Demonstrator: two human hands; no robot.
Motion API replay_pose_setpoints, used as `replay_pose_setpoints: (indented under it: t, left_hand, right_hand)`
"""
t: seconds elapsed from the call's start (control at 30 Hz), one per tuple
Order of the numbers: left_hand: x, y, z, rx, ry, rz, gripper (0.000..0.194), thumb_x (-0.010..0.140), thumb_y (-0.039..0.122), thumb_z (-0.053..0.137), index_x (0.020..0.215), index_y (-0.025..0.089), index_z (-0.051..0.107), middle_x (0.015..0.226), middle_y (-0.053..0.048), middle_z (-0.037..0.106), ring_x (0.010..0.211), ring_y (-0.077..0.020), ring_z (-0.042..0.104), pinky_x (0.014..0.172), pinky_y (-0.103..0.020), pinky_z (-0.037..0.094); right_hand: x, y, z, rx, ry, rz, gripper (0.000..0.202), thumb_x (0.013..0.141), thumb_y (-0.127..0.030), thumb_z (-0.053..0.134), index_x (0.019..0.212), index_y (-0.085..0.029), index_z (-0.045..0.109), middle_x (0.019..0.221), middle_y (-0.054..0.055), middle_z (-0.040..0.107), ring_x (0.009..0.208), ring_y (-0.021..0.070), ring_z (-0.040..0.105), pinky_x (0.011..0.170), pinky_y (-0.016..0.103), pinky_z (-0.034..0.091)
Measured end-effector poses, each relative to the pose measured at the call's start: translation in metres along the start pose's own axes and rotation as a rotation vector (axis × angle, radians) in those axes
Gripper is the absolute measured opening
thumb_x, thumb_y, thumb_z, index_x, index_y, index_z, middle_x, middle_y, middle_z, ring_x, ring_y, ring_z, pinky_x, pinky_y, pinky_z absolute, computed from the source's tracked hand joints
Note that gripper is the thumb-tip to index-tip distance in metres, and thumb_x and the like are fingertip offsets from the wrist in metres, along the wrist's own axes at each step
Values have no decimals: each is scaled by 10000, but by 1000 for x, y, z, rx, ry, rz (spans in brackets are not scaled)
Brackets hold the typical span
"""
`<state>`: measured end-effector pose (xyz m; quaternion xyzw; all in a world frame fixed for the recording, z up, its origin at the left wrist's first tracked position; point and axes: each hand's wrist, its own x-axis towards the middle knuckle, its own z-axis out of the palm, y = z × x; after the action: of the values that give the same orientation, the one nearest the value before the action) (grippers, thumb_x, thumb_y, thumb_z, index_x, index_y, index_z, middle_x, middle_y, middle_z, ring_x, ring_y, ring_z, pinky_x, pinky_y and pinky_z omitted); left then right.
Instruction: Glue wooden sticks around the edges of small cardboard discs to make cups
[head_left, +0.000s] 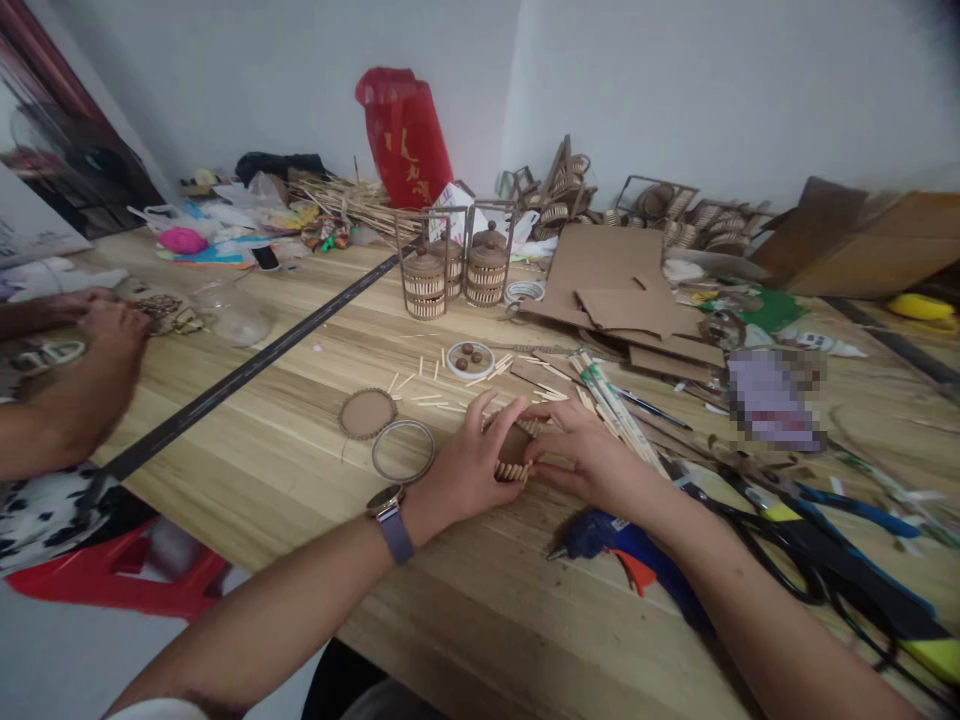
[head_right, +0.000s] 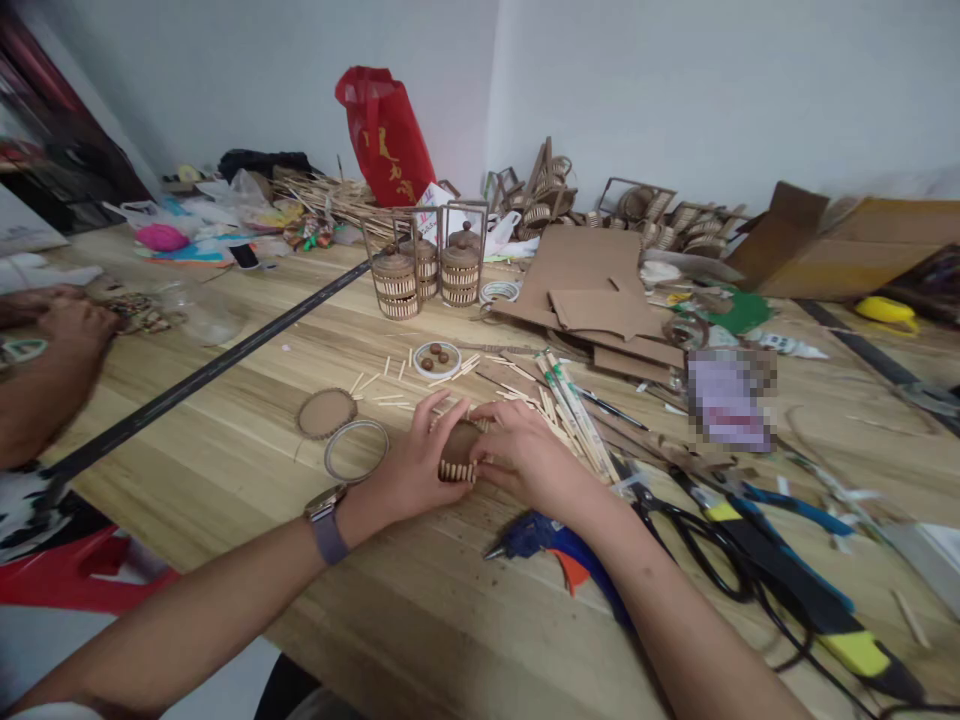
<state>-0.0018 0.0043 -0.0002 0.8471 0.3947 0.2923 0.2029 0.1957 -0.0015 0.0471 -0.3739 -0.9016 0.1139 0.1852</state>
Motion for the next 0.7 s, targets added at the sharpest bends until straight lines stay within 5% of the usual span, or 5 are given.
replay_pose_setpoints:
  t: [0.7]
  left_hand:
    - [1, 5, 6, 21, 31, -62, 1004, 665, 239, 771, 1460, 309, 160, 1479, -145, 186, 1289, -360, 418, 920, -483, 512]
  right_hand:
    - [-3, 0, 3, -52, 19, 8, 89, 854, -232, 632, 856, -249, 720, 1209, 93, 569, 1132, 280, 509, 920, 459, 399]
